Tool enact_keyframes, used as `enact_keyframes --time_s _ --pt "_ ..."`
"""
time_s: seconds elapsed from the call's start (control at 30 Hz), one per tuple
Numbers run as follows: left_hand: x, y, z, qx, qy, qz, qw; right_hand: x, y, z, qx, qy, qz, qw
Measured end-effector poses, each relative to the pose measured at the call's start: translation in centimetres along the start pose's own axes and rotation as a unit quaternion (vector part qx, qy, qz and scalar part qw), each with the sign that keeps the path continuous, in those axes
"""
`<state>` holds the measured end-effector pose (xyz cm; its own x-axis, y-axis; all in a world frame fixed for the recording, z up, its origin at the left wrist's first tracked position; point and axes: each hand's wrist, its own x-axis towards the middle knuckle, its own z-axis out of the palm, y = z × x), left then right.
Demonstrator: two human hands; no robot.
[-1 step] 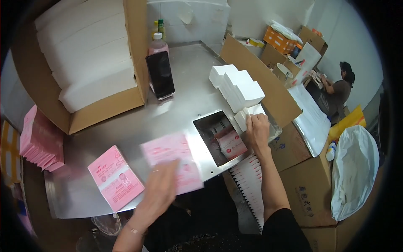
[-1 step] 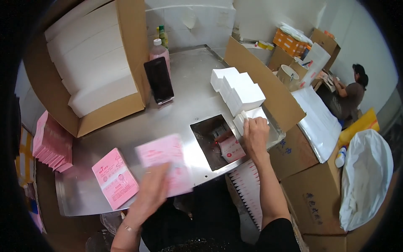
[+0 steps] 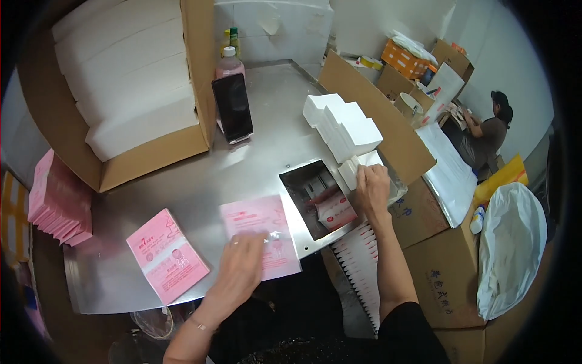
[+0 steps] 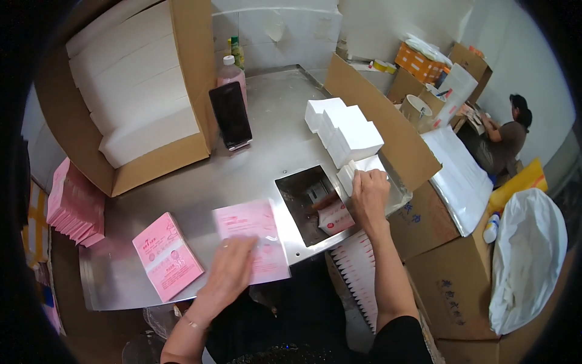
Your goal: Packing individual pink tissue packets into white boxes and then into larger shipping cartons.
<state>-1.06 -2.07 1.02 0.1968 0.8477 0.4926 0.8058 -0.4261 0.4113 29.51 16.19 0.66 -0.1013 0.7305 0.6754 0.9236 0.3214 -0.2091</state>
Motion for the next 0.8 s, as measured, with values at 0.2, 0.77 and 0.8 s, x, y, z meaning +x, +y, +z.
enact_keyframes --time_s 0.2,0.77,0.8 --pt "0.5 -0.3 1.4 0.06 -0.023 0.004 0.998 0.0 0.3 -0.9 -0.017 -0.011 -0.012 1.0" --pt "1.9 0.8 1.9 0.111 0.028 -0.098 0.989 -6.1 -17.9 -0.1 0.188 -0.138 -0.316 0.92" --pt "1.8 0.8 0.8 0.131 0.002 -0.08 0.988 -6.8 -17.1 -1.3 0.263 -0.148 -0.278 0.912"
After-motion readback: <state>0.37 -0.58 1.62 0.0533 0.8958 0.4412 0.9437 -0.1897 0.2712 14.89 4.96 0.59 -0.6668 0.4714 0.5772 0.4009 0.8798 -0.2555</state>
